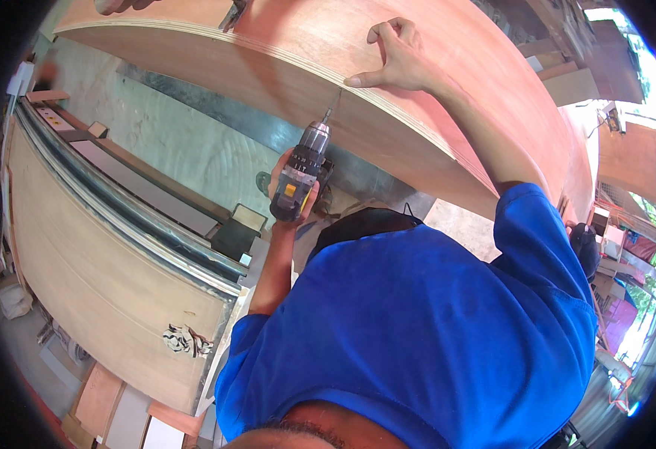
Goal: The person uses a cordless drill to drive screws into a large curved wooden panel while another person assists by holding the panel and hammering nails. The camera wearer repeatedly positions screws and operates the drill along the panel's edge.
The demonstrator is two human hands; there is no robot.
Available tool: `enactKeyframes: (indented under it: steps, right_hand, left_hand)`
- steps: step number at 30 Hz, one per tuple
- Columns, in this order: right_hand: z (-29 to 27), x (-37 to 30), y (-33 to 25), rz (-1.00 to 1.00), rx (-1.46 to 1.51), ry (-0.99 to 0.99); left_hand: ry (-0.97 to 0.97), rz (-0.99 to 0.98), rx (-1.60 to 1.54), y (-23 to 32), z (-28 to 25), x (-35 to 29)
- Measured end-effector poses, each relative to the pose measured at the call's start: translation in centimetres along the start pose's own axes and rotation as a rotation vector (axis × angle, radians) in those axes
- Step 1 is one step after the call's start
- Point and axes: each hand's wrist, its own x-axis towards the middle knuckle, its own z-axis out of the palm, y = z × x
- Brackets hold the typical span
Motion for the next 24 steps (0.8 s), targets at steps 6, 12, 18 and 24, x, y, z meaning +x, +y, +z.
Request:
enactKeyframes:
  steps: [6, 12, 18, 24]
  right_hand:
    - [0.7, 0.2, 0.6, -0.056, 0.059, 0.042]
    - [0.6, -0.3, 0.2, -0.047, 0.072, 0.049]
    - [0.6, -0.1, -0.2, -0.035, 0.090, 0.045]
    - [0.6, -0.2, 0.0, -0.010, 0.094, 0.032]
  left_hand:
    - [-0.026, -0.113, -0.053, 1.0, 0.2, 0.1]
    - [-0.047, -0.004, 0.160, -0.6, -0.3, -1.0]
    - [-0.024, -0.054, 0.042, -0.9, -0.2, -1.2]
    - [-0.045, -0.055, 0.162, -0.9, -0.2, -1.5]
